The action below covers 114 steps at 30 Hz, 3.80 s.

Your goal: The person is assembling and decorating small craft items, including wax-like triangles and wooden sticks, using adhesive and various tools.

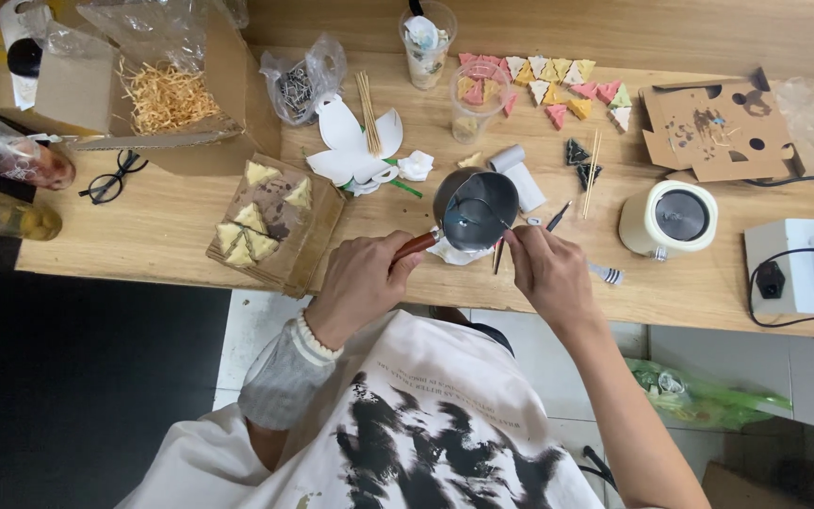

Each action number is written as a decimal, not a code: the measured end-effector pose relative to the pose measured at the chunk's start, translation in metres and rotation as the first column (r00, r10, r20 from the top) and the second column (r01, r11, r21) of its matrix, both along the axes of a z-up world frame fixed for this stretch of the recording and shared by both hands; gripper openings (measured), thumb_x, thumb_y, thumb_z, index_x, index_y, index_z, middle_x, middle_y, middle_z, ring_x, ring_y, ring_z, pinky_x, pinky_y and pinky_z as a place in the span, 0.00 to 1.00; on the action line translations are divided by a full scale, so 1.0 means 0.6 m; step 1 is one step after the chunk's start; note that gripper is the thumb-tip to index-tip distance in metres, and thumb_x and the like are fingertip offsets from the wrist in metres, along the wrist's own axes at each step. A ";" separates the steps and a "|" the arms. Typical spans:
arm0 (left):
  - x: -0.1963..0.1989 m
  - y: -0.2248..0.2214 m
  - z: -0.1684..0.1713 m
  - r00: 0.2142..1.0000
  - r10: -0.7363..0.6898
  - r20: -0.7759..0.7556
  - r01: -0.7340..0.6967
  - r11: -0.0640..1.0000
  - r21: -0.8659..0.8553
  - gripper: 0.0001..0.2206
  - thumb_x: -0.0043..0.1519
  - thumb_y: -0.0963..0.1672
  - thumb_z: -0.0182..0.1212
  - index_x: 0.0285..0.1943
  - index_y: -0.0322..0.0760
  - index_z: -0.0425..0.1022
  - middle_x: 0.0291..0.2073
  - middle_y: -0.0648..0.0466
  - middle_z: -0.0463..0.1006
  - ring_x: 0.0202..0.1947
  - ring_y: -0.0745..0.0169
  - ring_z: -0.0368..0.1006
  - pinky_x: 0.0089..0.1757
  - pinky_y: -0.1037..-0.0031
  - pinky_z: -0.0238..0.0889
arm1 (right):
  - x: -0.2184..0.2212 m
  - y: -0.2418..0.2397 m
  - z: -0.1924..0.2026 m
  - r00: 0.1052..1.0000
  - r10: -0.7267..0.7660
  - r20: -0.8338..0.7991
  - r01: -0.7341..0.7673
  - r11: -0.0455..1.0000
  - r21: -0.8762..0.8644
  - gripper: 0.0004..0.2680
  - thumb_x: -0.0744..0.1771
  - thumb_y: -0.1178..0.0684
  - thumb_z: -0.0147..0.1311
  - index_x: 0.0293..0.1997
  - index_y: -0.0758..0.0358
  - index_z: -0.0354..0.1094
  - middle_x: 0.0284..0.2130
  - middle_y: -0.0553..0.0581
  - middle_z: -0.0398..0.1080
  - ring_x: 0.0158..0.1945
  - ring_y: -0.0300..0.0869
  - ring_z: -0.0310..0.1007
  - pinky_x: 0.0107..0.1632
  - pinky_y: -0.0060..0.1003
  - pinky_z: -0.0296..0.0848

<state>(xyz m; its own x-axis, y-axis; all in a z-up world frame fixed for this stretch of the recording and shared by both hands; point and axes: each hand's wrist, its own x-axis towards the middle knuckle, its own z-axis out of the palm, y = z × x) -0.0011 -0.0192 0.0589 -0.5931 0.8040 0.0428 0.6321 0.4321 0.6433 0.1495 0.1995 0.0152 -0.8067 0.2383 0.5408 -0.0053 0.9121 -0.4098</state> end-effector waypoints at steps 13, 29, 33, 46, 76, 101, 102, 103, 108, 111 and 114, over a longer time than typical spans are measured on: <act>0.007 0.007 0.004 0.999 0.042 -0.020 -0.042 0.999 -0.005 0.09 0.64 0.46 0.59 0.46 0.38 0.79 0.22 0.45 0.80 0.24 0.43 0.77 0.33 0.54 0.65 | -0.020 -0.017 -0.012 0.969 -0.237 -0.064 0.140 0.747 -0.650 0.12 0.74 0.54 0.47 0.36 0.73 0.69 0.24 0.56 0.75 0.24 0.36 0.77 0.27 0.30 0.75; -0.024 0.004 -0.064 0.955 0.155 0.253 -0.156 0.988 -0.017 0.11 0.62 0.47 0.61 0.45 0.36 0.82 0.17 0.43 0.73 0.18 0.48 0.70 0.26 0.59 0.59 | 0.003 0.027 0.009 0.933 -0.313 -0.179 0.006 0.509 -0.861 0.12 0.75 0.53 0.47 0.39 0.73 0.68 0.28 0.59 0.73 0.25 0.37 0.72 0.28 0.31 0.73; -0.037 -0.008 -0.081 0.957 0.175 0.230 -0.179 0.984 -0.004 0.12 0.63 0.47 0.61 0.44 0.34 0.82 0.17 0.45 0.71 0.17 0.53 0.67 0.26 0.61 0.57 | -0.018 0.027 0.018 0.933 -0.289 -0.214 -0.010 0.573 -0.820 0.11 0.75 0.53 0.48 0.41 0.73 0.69 0.30 0.59 0.73 0.27 0.37 0.74 0.31 0.31 0.74; -0.054 -0.054 -0.068 0.896 0.263 0.357 -0.275 0.961 -0.019 0.12 0.64 0.46 0.59 0.50 0.36 0.81 0.15 0.46 0.67 0.15 0.56 0.61 0.24 0.62 0.54 | -0.098 -0.016 0.010 0.944 -0.202 -0.260 -0.010 0.773 -0.634 0.10 0.75 0.56 0.49 0.41 0.76 0.68 0.31 0.60 0.74 0.28 0.37 0.75 0.31 0.30 0.73; -0.069 -0.113 -0.069 0.812 0.427 0.399 -0.390 0.904 -0.174 0.12 0.63 0.48 0.60 0.48 0.39 0.81 0.15 0.46 0.70 0.16 0.54 0.67 0.25 0.64 0.58 | -0.491 0.176 -0.122 0.960 -0.269 -0.080 0.258 0.958 -0.126 0.06 0.70 0.52 0.58 0.42 0.60 0.80 0.34 0.59 0.78 0.34 0.53 0.77 0.36 0.46 0.72; -0.071 -0.078 -0.087 0.861 0.379 0.338 -0.354 0.925 -0.137 0.12 0.63 0.48 0.61 0.46 0.37 0.82 0.14 0.49 0.69 0.15 0.59 0.64 0.24 0.64 0.55 | -0.381 0.199 -0.059 0.946 -0.259 -0.195 0.148 0.881 -0.448 0.11 0.73 0.52 0.53 0.41 0.71 0.76 0.31 0.60 0.77 0.30 0.43 0.75 0.35 0.37 0.71; -0.075 -0.070 -0.086 0.847 0.375 0.376 -0.346 0.927 -0.146 0.12 0.64 0.48 0.60 0.45 0.36 0.81 0.14 0.48 0.68 0.15 0.59 0.63 0.24 0.64 0.54 | -0.354 0.186 -0.039 0.965 -0.224 -0.136 0.085 0.758 -0.646 0.13 0.75 0.50 0.50 0.40 0.72 0.74 0.29 0.57 0.76 0.29 0.38 0.71 0.33 0.33 0.68; -0.078 -0.065 -0.087 0.852 0.367 0.373 -0.337 0.930 -0.145 0.12 0.64 0.48 0.60 0.45 0.36 0.81 0.14 0.48 0.68 0.15 0.59 0.63 0.24 0.64 0.54 | -0.321 0.172 -0.030 0.962 -0.234 -0.139 0.090 0.757 -0.647 0.13 0.75 0.50 0.50 0.40 0.72 0.74 0.29 0.57 0.76 0.29 0.38 0.71 0.33 0.33 0.68; -0.072 -0.031 -0.072 0.899 0.284 0.332 -0.281 0.958 -0.058 0.12 0.64 0.48 0.60 0.45 0.34 0.81 0.14 0.47 0.63 0.15 0.58 0.57 0.23 0.64 0.51 | -0.133 0.110 -0.022 0.963 -0.213 -0.164 -0.068 0.396 -0.915 0.14 0.74 0.49 0.48 0.39 0.71 0.72 0.29 0.56 0.74 0.28 0.35 0.68 0.35 0.29 0.67; -0.058 -0.001 -0.067 0.931 0.217 0.294 -0.220 0.975 -0.024 0.12 0.63 0.47 0.60 0.47 0.35 0.82 0.13 0.46 0.64 0.14 0.58 0.59 0.23 0.65 0.52 | -0.039 0.086 -0.028 0.944 -0.273 -0.186 -0.055 0.426 -0.903 0.13 0.74 0.50 0.48 0.40 0.71 0.72 0.31 0.56 0.74 0.30 0.35 0.68 0.37 0.30 0.68; -0.032 0.033 -0.057 0.950 0.130 0.283 -0.146 0.989 0.037 0.13 0.63 0.47 0.60 0.49 0.35 0.81 0.14 0.47 0.68 0.14 0.58 0.61 0.23 0.65 0.54 | 0.020 0.053 0.006 0.937 -0.288 -0.197 0.027 0.622 -0.783 0.11 0.74 0.53 0.48 0.42 0.70 0.73 0.33 0.55 0.75 0.32 0.36 0.69 0.37 0.31 0.69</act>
